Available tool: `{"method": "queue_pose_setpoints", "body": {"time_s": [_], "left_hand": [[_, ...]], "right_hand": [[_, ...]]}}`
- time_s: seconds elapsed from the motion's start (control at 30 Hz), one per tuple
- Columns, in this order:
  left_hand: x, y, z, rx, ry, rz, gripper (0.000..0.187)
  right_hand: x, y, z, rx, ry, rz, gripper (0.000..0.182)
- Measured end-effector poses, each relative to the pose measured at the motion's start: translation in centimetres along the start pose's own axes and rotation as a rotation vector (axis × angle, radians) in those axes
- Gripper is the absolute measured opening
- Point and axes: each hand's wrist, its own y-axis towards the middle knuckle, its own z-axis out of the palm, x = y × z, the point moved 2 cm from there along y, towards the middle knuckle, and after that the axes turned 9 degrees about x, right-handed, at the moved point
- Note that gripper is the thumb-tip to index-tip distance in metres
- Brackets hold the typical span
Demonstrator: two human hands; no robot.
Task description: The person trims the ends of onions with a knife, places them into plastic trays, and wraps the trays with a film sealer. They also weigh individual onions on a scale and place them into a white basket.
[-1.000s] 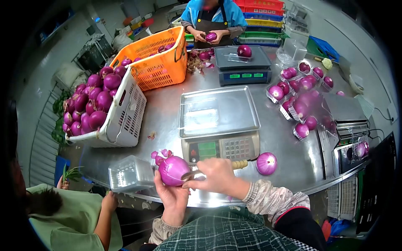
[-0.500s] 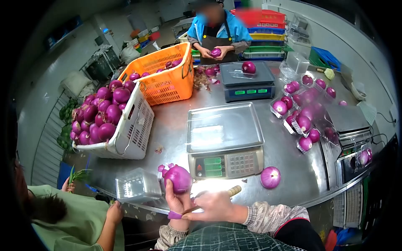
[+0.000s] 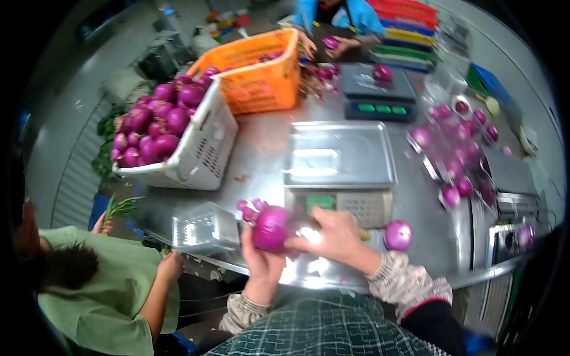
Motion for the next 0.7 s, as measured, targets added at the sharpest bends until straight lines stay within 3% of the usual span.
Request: {"method": "queue_pose_setpoints", "body": {"time_s": [0.07, 0.27, 0.33, 0.4, 0.47, 0.53, 0.6, 0.67, 0.7], "left_hand": [[-0.1, -0.3, -0.3, 0.072, -0.051, -0.015, 0.065], [0.3, -0.3, -1.4, -0.011, -0.100, 0.070, 0.063], [-0.1, -0.4, 0.1, 0.111, -0.093, 0.037, 0.066], [-0.1, -0.3, -0.1, 0.103, -0.105, 0.008, 0.066], [-0.2, -0.1, -0.3, 0.242, -0.229, -0.119, 0.065], [0.5, 0.7, -1.4, 0.020, -0.214, -0.009, 0.058], [0.4, 1.3, -1.0, -0.042, -0.163, -0.001, 0.052], [0.2, 0.2, 2.3, -0.215, 0.209, 0.045, 0.050], [0.3, 0.4, 2.2, -0.245, 0.230, 0.053, 0.049]], "right_hand": [[0.2, 0.0, -0.1, -0.063, 0.025, -0.062, 0.059], [-0.5, 0.1, 0.8, -0.013, 0.161, -0.051, 0.056], [-1.4, -0.4, 1.6, -0.050, 0.210, -0.108, 0.053], [-1.8, -0.5, 2.8, -0.030, 0.107, -0.024, 0.053], [-1.5, -0.4, 2.2, 0.032, 0.092, 0.042, 0.058], [-1.2, -0.7, 2.3, 0.008, 0.100, 0.046, 0.069], [-1.1, -1.0, 2.8, -0.011, 0.041, 0.030, 0.066], [-0.6, -1.6, 4.0, -0.183, -0.008, -0.148, 0.063], [-0.2, -1.8, 3.7, -0.258, -0.036, -0.239, 0.061]]}}
